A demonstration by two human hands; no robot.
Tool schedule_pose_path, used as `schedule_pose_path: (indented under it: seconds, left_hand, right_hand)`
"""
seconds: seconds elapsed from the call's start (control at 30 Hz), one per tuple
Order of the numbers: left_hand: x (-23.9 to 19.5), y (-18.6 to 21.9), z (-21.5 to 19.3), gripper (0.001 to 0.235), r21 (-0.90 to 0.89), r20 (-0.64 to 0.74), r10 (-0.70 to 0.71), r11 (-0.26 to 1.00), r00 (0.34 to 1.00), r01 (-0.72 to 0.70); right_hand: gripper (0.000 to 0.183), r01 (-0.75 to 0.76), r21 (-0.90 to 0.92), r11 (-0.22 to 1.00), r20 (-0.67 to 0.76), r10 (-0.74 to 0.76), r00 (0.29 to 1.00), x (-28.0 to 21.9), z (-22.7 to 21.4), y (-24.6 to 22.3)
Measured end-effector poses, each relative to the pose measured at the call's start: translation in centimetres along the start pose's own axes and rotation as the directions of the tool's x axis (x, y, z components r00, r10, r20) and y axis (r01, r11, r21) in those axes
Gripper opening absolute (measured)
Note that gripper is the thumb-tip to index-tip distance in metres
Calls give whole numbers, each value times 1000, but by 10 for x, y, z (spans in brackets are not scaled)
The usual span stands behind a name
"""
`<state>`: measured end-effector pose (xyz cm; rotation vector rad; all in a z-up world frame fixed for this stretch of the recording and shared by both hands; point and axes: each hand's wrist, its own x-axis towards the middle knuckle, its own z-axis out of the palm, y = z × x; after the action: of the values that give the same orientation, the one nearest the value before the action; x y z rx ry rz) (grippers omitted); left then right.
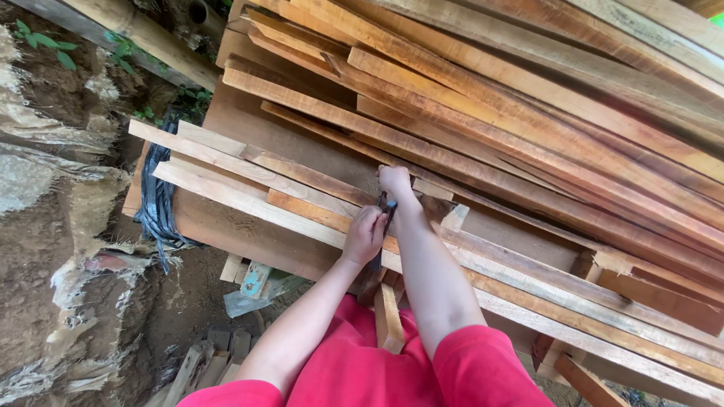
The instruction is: The person arranges a stack of wooden planks on a workbench and secures them using black plastic straps. They wrap the straps around the wood, pull them tight, and tie knots to hold the bundle together.
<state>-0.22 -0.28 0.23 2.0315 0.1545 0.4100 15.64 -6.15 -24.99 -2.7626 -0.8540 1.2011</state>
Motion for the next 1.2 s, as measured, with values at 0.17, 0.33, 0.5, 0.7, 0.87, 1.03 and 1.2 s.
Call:
schedule_pose_path:
  seconds: [0.17, 0.33, 0.5, 0.7, 0.87, 1.03, 1.2]
  left_hand:
    - [39, -19, -2, 31, -166, 100, -528, 827, 843, 537]
    - [83, -37, 7, 27, -48, 158, -606, 784, 779, 619]
    - [94, -37, 20, 38, 178, 77, -662, 744, 745, 643]
    - [68, -24, 16, 27, -163, 87, -593, 784, 800, 599]
    - [20, 10, -4, 30, -199, 97, -523, 823, 847, 531]
    - [8, 13, -5, 28, -159, 84, -367, 913, 927, 376]
    - [-2, -4, -7, 20, -30, 120, -88, 995, 989, 92]
  right_hand:
    - [21, -72, 88, 994, 31, 69, 997, 22, 61, 30]
    - [25, -94, 178, 979, 75, 82, 994, 5, -7, -14]
    - [30, -129, 256, 958, 128, 98, 987, -38, -45, -16]
    - [37, -165, 354, 921, 170, 110, 979, 1, -33, -1]
    - [42, -189, 428, 884, 221, 100, 970, 9, 24, 30]
    - [29, -25, -17, 1000, 189, 28, 982, 68, 63, 26]
    - [33, -172, 843, 510, -89, 447, 890, -30, -16, -22]
